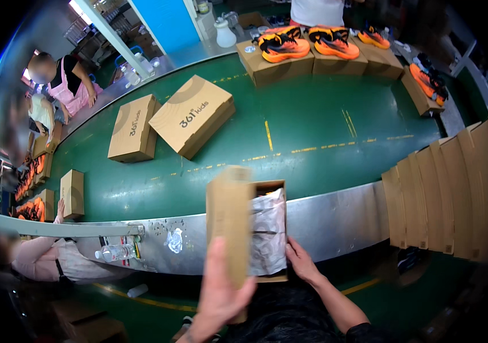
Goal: The person packs orange and black sneakers into cardboard boxes labeled '361° kids' on a green conveyor belt. They place the shoes into the boxes, cover them with white tissue paper, close the lids, and pass the boxes down the line.
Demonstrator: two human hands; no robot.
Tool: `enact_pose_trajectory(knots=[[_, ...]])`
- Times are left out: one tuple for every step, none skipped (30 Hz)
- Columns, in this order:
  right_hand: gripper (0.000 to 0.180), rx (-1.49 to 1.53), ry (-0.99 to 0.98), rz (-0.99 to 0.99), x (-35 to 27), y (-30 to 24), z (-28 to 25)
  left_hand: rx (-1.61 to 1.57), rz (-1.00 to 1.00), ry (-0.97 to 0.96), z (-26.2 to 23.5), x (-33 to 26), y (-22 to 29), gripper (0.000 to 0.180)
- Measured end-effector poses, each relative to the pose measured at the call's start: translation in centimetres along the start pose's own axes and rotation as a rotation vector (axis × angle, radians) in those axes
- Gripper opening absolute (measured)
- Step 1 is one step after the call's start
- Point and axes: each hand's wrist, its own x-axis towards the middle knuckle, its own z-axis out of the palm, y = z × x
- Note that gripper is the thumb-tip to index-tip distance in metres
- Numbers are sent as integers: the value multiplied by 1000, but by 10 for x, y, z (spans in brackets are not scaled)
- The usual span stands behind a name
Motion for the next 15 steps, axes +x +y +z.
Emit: enact_pose_trajectory(knots=[[60,208,-75,134,-8,7,-4,232,51,-53,30,5,0,87],[50,355,-121,170,-13,3,-9,448,38,-109,59,5,-3,83],[45,297,-75,163,-13,7,-22,580,82,-173,88,-3,-27,81],[44,344,91,106,-11,8,-41,723,175,-192,111,-13,-72,81],[43,391,265,55,-6,7,-61,862,276,-220,127,-23,-104,82],[44,308,295,-74,-3,-16,-77,877,297,-229,118,-26,-109,82],[45,224,322,-202,4,-42,-90,827,311,-323,104,-28,-116,83],[50,185,308,-284,21,-62,-93,756,330,-434,93,-31,-120,85],[56,132,285,-356,36,-84,-88,729,342,-484,85,-35,-128,84],[62,-84,281,-440,52,-107,-79,749,396,-523,76,-35,-132,83],[69,-296,266,-526,71,-126,-63,782,442,-554,68,-36,-136,82],[75,-481,210,-487,90,-126,-47,830,419,-441,64,-41,-134,77],[81,-664,159,-437,107,-120,-37,502,191,-238,66,-50,-133,70],[81,-660,186,-435,123,-114,-30,507,90,9,69,-67,-124,75],[84,-809,145,-554,139,-111,-29,369,3,201,75,-88,-122,83]])
